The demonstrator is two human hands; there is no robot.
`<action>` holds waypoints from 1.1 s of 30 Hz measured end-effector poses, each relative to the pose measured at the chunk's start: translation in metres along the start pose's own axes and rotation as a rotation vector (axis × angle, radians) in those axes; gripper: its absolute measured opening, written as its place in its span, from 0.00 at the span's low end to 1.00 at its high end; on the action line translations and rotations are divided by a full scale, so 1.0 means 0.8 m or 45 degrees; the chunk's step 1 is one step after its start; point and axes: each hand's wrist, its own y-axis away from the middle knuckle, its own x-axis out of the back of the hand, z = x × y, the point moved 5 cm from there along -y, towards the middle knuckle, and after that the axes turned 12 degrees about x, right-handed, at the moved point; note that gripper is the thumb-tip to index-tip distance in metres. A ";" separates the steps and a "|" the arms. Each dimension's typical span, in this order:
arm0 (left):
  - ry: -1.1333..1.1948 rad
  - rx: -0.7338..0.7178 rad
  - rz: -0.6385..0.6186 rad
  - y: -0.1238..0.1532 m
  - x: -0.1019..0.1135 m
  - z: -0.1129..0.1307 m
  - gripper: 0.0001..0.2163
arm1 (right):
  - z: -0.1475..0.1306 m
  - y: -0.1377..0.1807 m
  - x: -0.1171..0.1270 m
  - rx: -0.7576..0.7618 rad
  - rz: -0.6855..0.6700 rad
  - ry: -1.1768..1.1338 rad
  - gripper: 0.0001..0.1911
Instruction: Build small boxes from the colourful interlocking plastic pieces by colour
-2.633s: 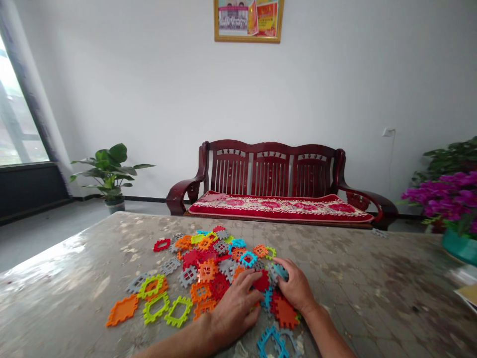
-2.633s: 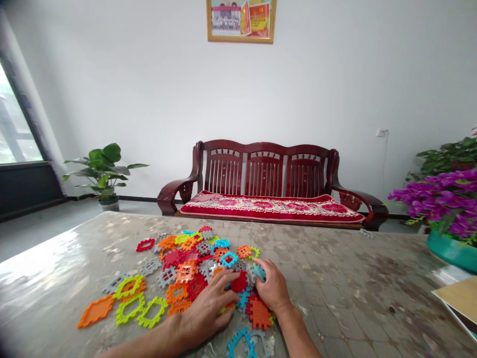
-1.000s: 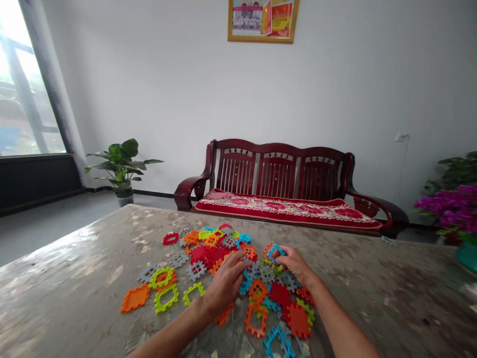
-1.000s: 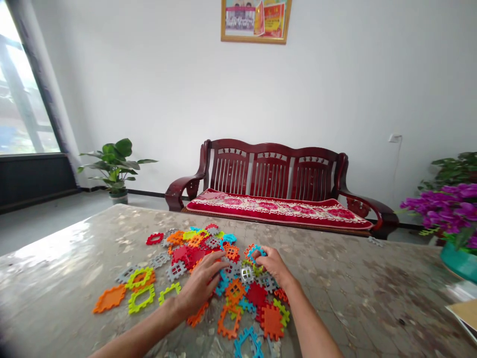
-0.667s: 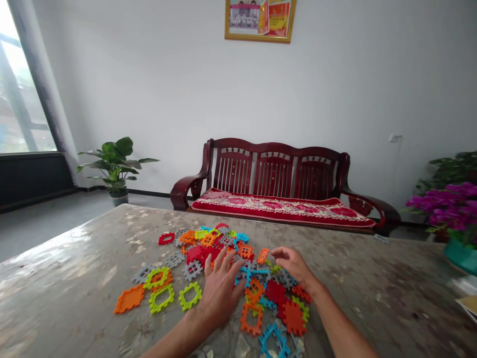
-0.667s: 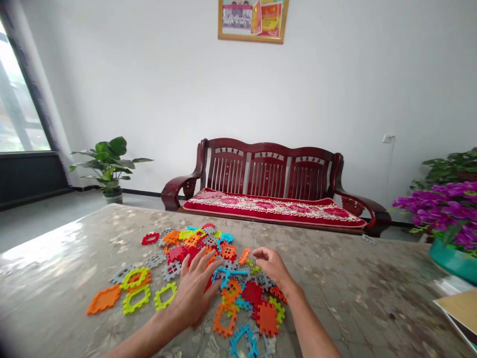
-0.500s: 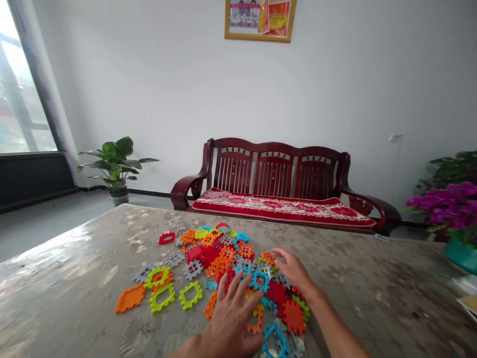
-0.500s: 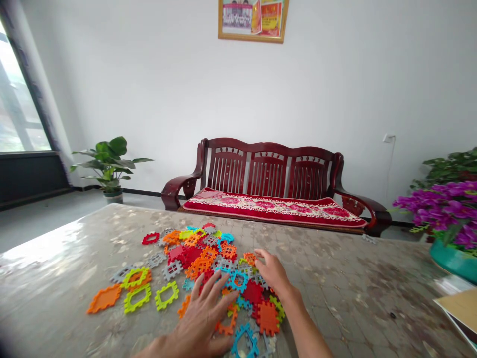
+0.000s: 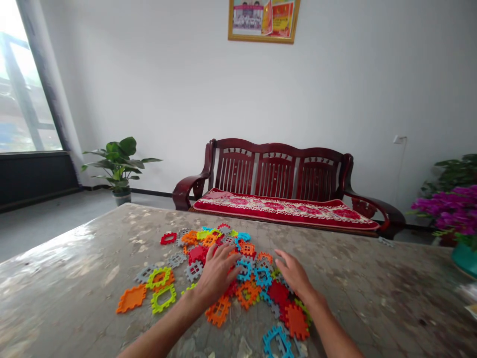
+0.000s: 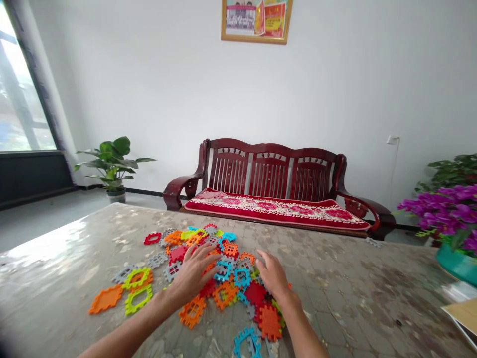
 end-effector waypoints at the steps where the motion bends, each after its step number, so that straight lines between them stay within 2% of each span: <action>1: -0.020 0.076 -0.001 -0.017 0.002 -0.011 0.16 | -0.004 0.000 -0.002 0.010 -0.032 -0.004 0.24; 5: -0.147 0.326 -0.143 -0.084 0.001 -0.058 0.22 | -0.023 0.004 -0.009 0.049 -0.143 -0.058 0.26; 9: -0.152 0.242 -0.335 -0.124 -0.013 -0.084 0.25 | -0.039 0.008 -0.008 0.130 -0.215 0.010 0.25; 13: -0.138 0.187 -0.450 -0.131 -0.028 -0.095 0.25 | -0.044 0.007 -0.007 0.199 -0.238 0.033 0.23; 18: -0.081 0.122 -0.365 -0.107 -0.025 -0.102 0.24 | -0.039 0.002 -0.012 0.175 -0.185 0.031 0.19; 22: -0.168 0.225 -0.311 -0.079 -0.012 -0.113 0.23 | -0.037 -0.004 -0.011 0.163 -0.075 -0.012 0.18; 26: -0.286 0.327 -0.295 -0.055 0.008 -0.109 0.22 | -0.019 -0.006 0.012 0.071 0.099 -0.017 0.19; 30: -0.304 0.276 -0.161 -0.025 0.030 -0.076 0.24 | 0.014 0.002 0.032 -0.078 0.132 -0.014 0.22; 33: -0.207 -0.008 -0.245 0.012 0.026 -0.032 0.26 | 0.029 0.013 0.034 -0.145 0.047 0.015 0.25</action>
